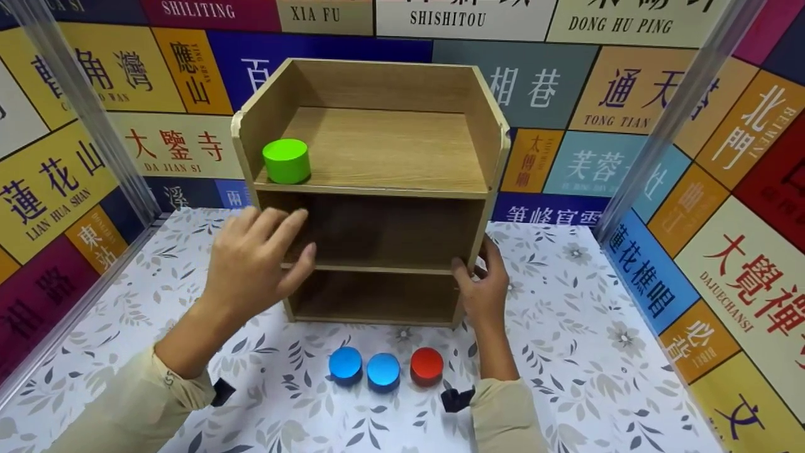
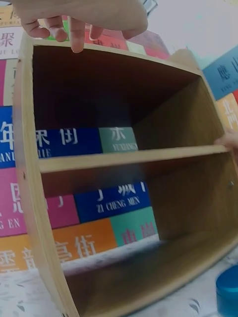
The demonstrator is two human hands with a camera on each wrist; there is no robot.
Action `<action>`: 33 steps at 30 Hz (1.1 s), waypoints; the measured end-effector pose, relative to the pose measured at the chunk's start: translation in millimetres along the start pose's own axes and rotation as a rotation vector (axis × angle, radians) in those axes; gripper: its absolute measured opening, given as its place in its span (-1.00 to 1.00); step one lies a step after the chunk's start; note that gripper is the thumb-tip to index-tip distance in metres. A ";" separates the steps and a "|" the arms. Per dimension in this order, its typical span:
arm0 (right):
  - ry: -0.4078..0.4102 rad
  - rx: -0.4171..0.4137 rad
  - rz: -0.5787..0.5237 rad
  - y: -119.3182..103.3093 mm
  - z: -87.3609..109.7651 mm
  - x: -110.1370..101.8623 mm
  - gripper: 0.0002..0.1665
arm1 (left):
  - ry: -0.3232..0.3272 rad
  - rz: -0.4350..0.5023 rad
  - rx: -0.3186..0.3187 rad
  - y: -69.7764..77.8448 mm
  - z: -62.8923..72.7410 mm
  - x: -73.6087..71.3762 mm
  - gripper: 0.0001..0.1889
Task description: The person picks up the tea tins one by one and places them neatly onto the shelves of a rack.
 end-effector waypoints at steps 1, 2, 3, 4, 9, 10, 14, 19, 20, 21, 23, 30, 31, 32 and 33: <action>-0.002 0.006 0.003 0.4 0.4 -0.2 -0.31 | -0.018 0.007 0.003 2.2 3.0 2.3 -0.57; -0.003 0.009 0.007 0.6 0.5 -0.7 -0.30 | -0.034 0.008 0.006 4.5 5.6 4.7 -0.57; -0.003 0.007 0.008 0.5 0.5 -0.9 -0.31 | -0.049 0.012 0.009 6.7 7.9 7.0 -0.57; -0.002 0.006 0.008 0.5 0.5 -0.8 -0.31 | -0.059 0.019 0.014 8.4 9.9 8.7 -0.57; 0.005 0.008 0.015 -0.3 0.7 -0.3 -0.33 | -0.095 0.062 0.027 15.4 18.0 15.0 -0.58; 0.007 0.013 0.018 -0.7 0.5 -0.6 -0.32 | -0.106 0.067 0.030 16.9 19.3 16.5 -0.58; 0.000 0.023 0.025 -10.7 2.5 -0.4 -0.31 | -0.153 0.093 0.045 21.7 27.8 23.3 -0.57; -0.006 0.023 0.016 -30.7 7.5 0.3 -0.31 | -0.217 0.121 0.052 23.3 39.5 31.7 -0.56; -0.005 0.023 0.018 -33.8 7.9 1.1 -0.31 | -0.232 0.124 0.053 22.6 41.3 32.9 -0.56; -0.007 0.022 0.013 -34.0 7.5 1.9 -0.31 | -0.249 0.126 0.055 22.2 43.0 34.0 -0.56; -0.012 0.023 0.013 -32.5 7.2 3.5 -0.30 | -0.290 0.135 0.068 22.2 46.8 36.4 -0.58; 0.004 0.024 0.031 -5.4 4.1 1.5 -0.29 | -0.486 0.178 0.147 31.2 64.5 50.8 -0.66; 0.008 0.020 0.023 -3.9 3.2 1.2 -0.30 | -0.513 0.183 0.151 32.0 67.0 53.9 -0.67; 0.008 0.012 0.018 -3.5 1.9 1.6 -0.30 | -0.539 0.186 0.152 32.3 69.6 57.1 -0.66; 0.006 0.002 0.010 -3.6 0.1 2.4 -0.30 | -0.568 0.187 0.152 32.3 72.2 60.4 -0.66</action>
Point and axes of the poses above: each hand's wrist, its own z-axis away from the middle knuckle, its own x-axis out of the palm, y = z × x, the point moved 6 cm from there along -z, towards the middle knuckle, and after that the axes turned 11 degrees about z, right-handed, at the moved point
